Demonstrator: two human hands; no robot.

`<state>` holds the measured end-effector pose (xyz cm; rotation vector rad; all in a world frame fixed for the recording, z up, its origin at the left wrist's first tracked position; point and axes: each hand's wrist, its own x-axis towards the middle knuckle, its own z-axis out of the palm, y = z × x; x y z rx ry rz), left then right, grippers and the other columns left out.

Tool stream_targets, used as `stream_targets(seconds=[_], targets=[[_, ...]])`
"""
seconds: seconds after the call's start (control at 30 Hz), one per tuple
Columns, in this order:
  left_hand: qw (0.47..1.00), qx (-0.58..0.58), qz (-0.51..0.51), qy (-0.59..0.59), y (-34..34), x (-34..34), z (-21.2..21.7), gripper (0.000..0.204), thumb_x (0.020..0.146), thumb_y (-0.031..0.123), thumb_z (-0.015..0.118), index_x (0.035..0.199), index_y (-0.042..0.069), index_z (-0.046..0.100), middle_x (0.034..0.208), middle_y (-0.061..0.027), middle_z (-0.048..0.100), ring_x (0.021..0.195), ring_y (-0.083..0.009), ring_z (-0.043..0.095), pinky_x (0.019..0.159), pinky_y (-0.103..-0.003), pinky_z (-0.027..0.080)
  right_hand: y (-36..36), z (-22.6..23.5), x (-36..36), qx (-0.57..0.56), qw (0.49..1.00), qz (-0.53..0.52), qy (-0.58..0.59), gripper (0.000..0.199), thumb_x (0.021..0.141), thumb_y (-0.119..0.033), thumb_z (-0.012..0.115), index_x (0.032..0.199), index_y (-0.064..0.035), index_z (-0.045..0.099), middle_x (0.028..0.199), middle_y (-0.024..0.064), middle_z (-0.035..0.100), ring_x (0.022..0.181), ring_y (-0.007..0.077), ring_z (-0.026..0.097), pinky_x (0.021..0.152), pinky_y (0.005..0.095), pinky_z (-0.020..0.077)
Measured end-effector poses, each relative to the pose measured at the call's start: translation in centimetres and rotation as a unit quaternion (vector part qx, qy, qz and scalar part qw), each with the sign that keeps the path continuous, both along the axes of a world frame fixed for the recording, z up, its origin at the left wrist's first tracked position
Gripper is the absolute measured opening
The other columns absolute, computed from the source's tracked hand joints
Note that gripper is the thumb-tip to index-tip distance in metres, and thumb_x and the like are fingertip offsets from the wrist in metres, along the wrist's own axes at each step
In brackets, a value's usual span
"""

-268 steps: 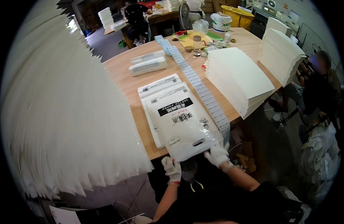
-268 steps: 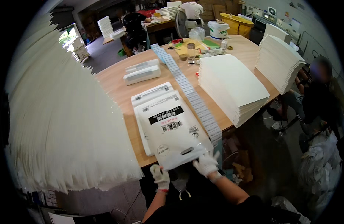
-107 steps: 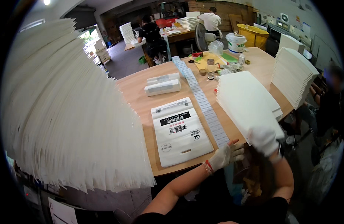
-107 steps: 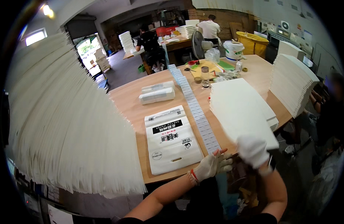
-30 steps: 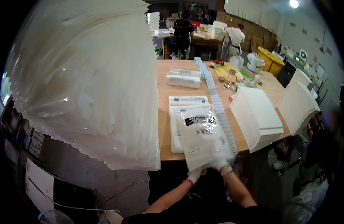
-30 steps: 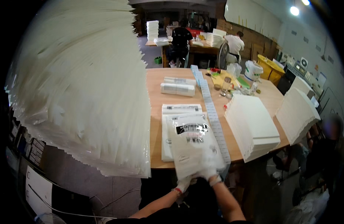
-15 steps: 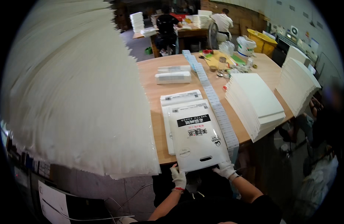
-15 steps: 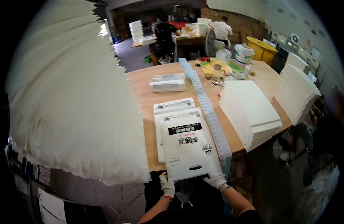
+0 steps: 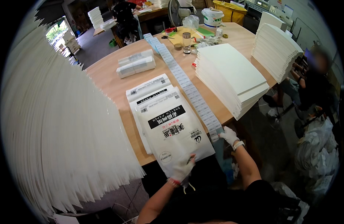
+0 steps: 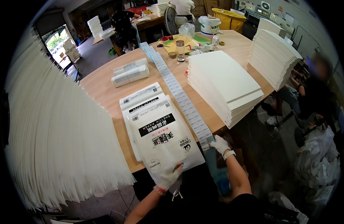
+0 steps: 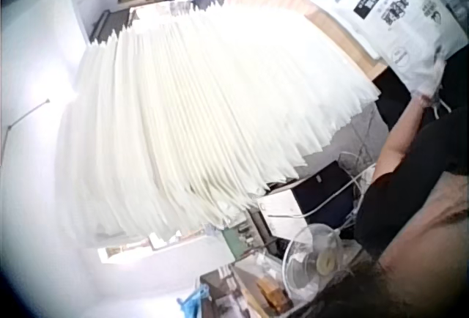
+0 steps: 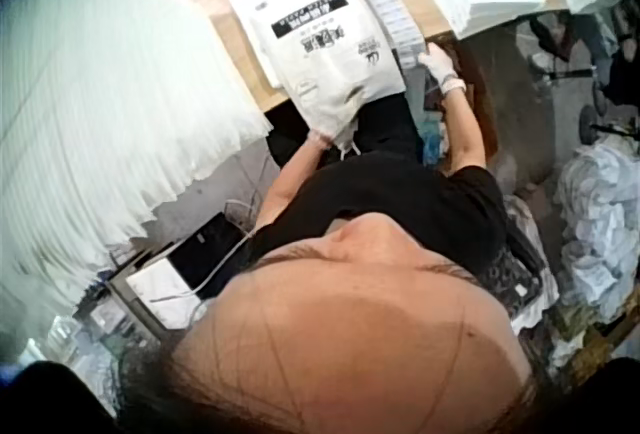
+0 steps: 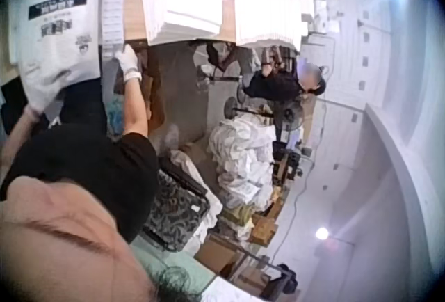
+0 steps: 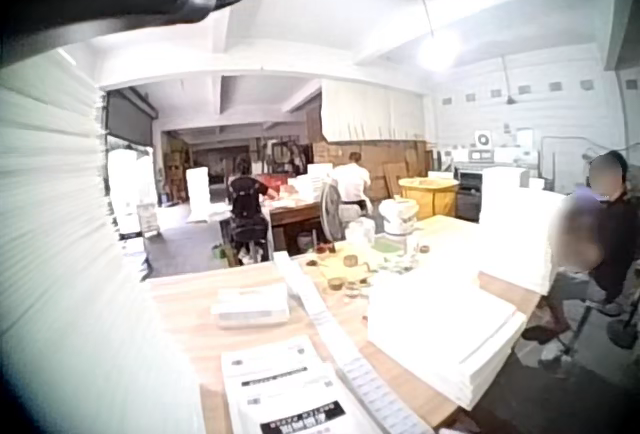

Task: The person repeatedly picks up stacks of white paper, places them into clear plastic packaging, and seals the packages on a table. The person works continuously, creating a growing pile of sealed packages.

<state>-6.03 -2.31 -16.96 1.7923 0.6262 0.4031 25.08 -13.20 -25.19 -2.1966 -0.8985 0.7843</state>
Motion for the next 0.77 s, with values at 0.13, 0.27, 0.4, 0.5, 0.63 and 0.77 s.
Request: stream_targets(seconds=[0.13, 0.27, 0.4, 0.5, 0.63, 0.77], targets=[[0.892, -0.447, 0.064, 0.025, 1.0, 10.0, -1.1, 0.028, 0.086, 0.017, 0.056, 0.109, 0.002, 0.054, 0.065, 0.0025, 0.05, 0.049, -0.0081, 0.043, 0.048, -0.022, 0.039, 1.3, 7.4, -3.5, 0.071, 0.99, -0.099, 0.073, 0.054, 0.073, -0.007, 0.063, 0.124, -0.0043, 0.047, 0.075, 0.0059, 0.059, 0.065, 0.0084, 0.049, 0.057, 0.0234, 0.0405], [0.831, -0.554, 0.003, -0.059, 1.1, 14.3, -3.3, 0.006, 0.085, 0.013, 0.055, 0.083, 0.009, 0.05, 0.062, 0.0031, 0.043, 0.043, -0.0061, 0.033, 0.038, -0.02, 0.027, 0.3, 7.7, -3.1, 0.128, 0.991, -0.041, 0.016, 0.041, 0.071, -0.007, 0.064, 0.112, -0.0045, 0.057, 0.097, 0.0084, 0.06, 0.083, 0.0147, 0.055, 0.07, 0.0237, 0.0449], [0.843, -0.535, 0.021, -0.053, 1.5, 14.5, -0.6, 0.006, 0.085, 0.012, 0.051, 0.081, 0.007, 0.049, 0.061, 0.0024, 0.042, 0.044, -0.006, 0.032, 0.038, -0.021, 0.027, 0.8, 9.7, -3.8, 0.17, 0.964, 0.068, -0.194, 0.019, 0.068, -0.006, 0.065, 0.087, -0.0064, 0.069, 0.119, 0.0089, 0.053, 0.111, 0.025, 0.046, 0.087, 0.0295, 0.0428], [0.845, -0.533, 0.024, -0.045, 1.9, 14.9, -1.1, 0.008, 0.086, 0.013, 0.049, 0.082, 0.007, 0.049, 0.06, 0.002, 0.041, 0.044, -0.0064, 0.032, 0.039, -0.02, 0.028, 1.3, 9.3, -4.1, 0.226, 0.96, 0.039, -0.159, 0.012, 0.065, -0.008, 0.067, 0.076, -0.0074, 0.07, 0.122, 0.0099, 0.052, 0.119, 0.0307, 0.039, 0.095, 0.0353, 0.037], [0.808, -0.586, 0.055, -0.018, 2.4, 14.7, -2.0, 0.009, 0.086, 0.016, 0.049, 0.083, 0.007, 0.05, 0.062, 0.0007, 0.043, 0.045, -0.0075, 0.035, 0.04, -0.022, 0.032, 1.3, 11.9, -6.1, 0.197, 0.914, 0.09, -0.343, 0.009, 0.06, -0.005, 0.067, 0.069, -0.0046, 0.067, 0.121, 0.0105, 0.053, 0.118, 0.0324, 0.04, 0.099, 0.0392, 0.0326], [0.881, -0.471, 0.0, 0.043, 2.4, 14.2, -2.8, 0.02, 0.084, 0.023, 0.056, 0.096, 0.006, 0.055, 0.07, -0.0032, 0.053, 0.062, -0.0167, 0.057, 0.058, -0.033, 0.051, 2.5, 12.9, -7.6, 0.344, 0.929, 0.015, -0.134, 0.014, 0.065, 0.003, 0.059, 0.078, -0.001, 0.063, 0.114, 0.0136, 0.056, 0.114, 0.0296, 0.044, 0.092, 0.0377, 0.0392]])
